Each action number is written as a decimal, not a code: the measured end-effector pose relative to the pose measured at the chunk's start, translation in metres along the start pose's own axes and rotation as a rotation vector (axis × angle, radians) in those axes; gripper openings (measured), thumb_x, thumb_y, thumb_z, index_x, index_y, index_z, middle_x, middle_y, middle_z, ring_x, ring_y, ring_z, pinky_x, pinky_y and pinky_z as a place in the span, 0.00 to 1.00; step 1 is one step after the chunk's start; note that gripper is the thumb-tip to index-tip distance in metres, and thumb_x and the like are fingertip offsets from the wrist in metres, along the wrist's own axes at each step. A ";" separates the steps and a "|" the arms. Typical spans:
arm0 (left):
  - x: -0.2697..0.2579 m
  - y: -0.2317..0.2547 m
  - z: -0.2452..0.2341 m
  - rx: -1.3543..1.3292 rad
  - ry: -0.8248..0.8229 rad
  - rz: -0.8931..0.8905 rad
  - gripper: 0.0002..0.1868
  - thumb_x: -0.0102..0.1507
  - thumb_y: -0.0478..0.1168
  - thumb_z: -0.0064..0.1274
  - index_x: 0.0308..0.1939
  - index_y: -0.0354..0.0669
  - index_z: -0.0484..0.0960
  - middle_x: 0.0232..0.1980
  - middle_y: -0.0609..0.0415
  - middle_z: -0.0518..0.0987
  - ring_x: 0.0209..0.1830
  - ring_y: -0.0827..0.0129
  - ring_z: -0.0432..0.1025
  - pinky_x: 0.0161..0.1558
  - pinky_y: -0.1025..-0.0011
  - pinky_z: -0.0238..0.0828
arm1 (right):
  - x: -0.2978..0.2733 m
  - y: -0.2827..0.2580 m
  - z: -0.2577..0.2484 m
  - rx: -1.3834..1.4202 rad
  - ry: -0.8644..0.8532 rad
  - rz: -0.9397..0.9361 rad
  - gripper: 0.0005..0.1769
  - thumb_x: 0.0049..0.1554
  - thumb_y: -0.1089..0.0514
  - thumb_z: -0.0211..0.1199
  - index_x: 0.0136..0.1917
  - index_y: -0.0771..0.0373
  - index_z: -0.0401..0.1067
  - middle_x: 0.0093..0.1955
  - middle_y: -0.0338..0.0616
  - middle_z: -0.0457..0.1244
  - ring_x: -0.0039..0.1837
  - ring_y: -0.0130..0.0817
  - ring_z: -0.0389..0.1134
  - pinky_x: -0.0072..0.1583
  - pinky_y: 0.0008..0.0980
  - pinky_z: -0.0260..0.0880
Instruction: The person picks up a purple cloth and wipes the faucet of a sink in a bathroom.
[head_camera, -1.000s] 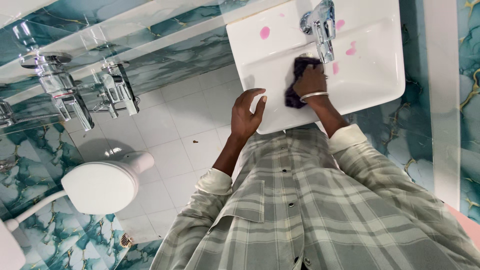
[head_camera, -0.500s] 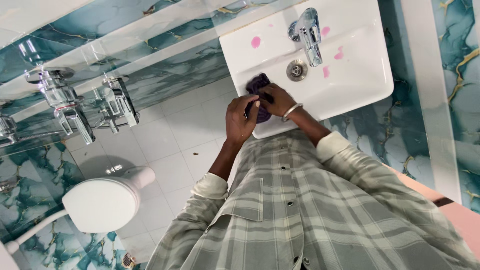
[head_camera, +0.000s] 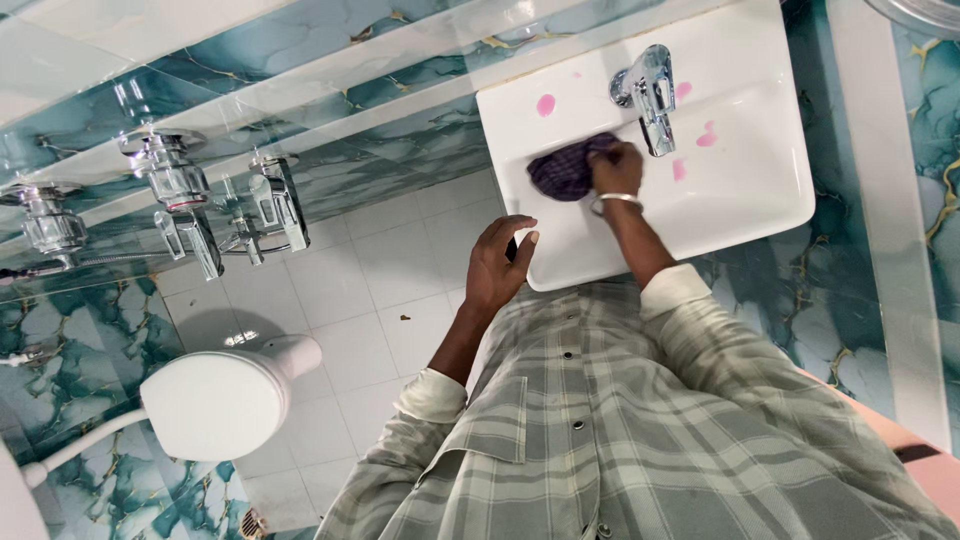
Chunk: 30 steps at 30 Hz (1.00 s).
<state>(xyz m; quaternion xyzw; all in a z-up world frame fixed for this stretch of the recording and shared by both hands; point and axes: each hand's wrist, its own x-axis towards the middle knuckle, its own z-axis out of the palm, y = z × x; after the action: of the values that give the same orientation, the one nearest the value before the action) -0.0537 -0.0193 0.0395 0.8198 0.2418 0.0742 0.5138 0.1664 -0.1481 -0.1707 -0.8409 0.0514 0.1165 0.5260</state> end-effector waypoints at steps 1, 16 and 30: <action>0.000 -0.003 0.001 -0.040 -0.001 -0.023 0.12 0.66 0.42 0.55 0.52 0.42 0.82 0.54 0.48 0.83 0.40 0.57 0.79 0.40 0.63 0.77 | -0.015 -0.003 0.012 0.011 -0.048 -0.102 0.17 0.53 0.61 0.70 0.52 0.69 0.71 0.49 0.56 0.69 0.51 0.47 0.71 0.55 0.41 0.71; 0.005 -0.011 0.007 0.011 0.010 0.203 0.10 0.69 0.41 0.56 0.51 0.41 0.82 0.53 0.47 0.83 0.52 0.55 0.80 0.52 0.62 0.77 | 0.043 0.016 -0.056 -0.216 0.253 -0.445 0.15 0.54 0.63 0.67 0.52 0.68 0.69 0.47 0.60 0.70 0.52 0.60 0.72 0.53 0.48 0.73; 0.035 0.015 0.047 0.034 0.053 0.282 0.09 0.68 0.38 0.56 0.50 0.41 0.81 0.52 0.48 0.83 0.52 0.53 0.79 0.53 0.61 0.76 | -0.022 -0.024 -0.125 -0.919 -0.944 -0.532 0.37 0.48 0.40 0.70 0.69 0.49 0.71 0.67 0.45 0.65 0.68 0.50 0.65 0.69 0.49 0.64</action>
<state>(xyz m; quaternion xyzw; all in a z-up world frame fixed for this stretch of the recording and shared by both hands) -0.0007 -0.0461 0.0264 0.8519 0.1388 0.1635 0.4778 0.1676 -0.2506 -0.0915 -0.8214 -0.4435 0.3458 0.0949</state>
